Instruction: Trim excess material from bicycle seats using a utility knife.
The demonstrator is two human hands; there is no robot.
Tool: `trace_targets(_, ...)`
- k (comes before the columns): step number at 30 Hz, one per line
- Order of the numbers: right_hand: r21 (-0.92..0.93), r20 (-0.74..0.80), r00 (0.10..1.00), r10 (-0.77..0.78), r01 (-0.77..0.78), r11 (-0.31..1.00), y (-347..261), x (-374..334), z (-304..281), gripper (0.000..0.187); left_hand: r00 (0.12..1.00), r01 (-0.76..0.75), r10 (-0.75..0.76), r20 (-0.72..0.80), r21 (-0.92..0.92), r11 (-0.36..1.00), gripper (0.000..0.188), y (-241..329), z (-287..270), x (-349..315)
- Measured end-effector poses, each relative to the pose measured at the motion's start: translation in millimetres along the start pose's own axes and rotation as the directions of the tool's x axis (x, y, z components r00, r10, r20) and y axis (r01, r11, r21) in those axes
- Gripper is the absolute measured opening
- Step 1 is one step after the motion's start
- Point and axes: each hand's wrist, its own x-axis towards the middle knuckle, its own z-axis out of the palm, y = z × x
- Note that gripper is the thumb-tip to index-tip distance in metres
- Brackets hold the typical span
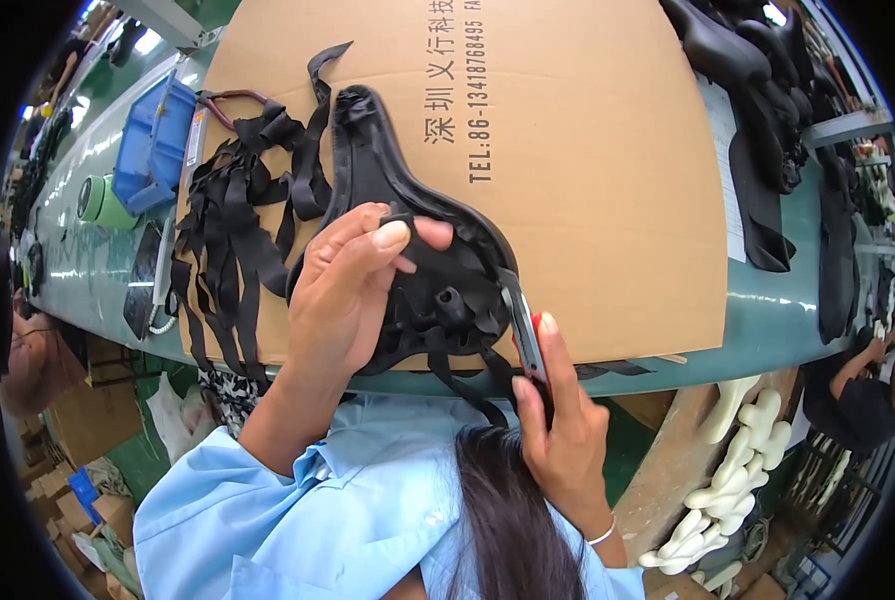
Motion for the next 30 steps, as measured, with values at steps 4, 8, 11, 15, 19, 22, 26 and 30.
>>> trace_targets(4,-0.315,0.079,0.983,-0.165,0.182,0.932,6.6,55.4,-13.1,0.054,0.992,-0.129,0.104,0.077,0.593,0.795,0.017,1.5,0.0,8.8)
trace_targets(8,-0.451,0.218,0.93,-0.295,0.364,0.815,17.7,100.6,-28.7,0.056,0.872,-0.461,0.099,0.48,0.872,-0.162,0.018,22.4,8.4,41.0)
trace_targets(11,-0.256,0.228,0.921,-0.317,0.371,0.893,20.1,122.7,-25.0,0.055,0.839,-0.544,-0.124,0.529,0.815,-0.202,0.023,34.0,7.5,80.0)
trace_targets(15,0.096,0.458,0.857,0.236,-0.312,0.945,14.6,119.2,-22.8,0.055,0.912,-0.308,-0.179,0.369,0.905,0.293,0.024,31.3,11.4,115.8)
trace_targets(19,0.098,0.243,0.966,0.092,-0.119,0.988,11.7,75.8,-7.9,0.055,0.964,0.051,-0.182,0.196,0.531,0.846,0.023,29.9,6.9,131.9)
trace_targets(22,0.075,0.163,0.975,0.154,-0.168,0.983,3.5,58.0,4.8,0.057,0.966,-0.175,0.136,0.219,0.168,0.97,0.024,35.4,23.9,130.9)
trace_targets(26,0.157,0.07,0.97,0.232,-0.24,0.958,-10.7,36.9,24.9,0.058,0.893,-0.138,0.355,0.276,-0.584,0.8,0.044,41.0,33.4,124.5)
trace_targets(30,-0.052,0.223,0.966,0.134,-0.125,0.991,-21.9,22.1,2.2,0.059,0.672,0.134,0.545,0.501,-0.807,0.576,0.042,63.3,18.4,108.0)
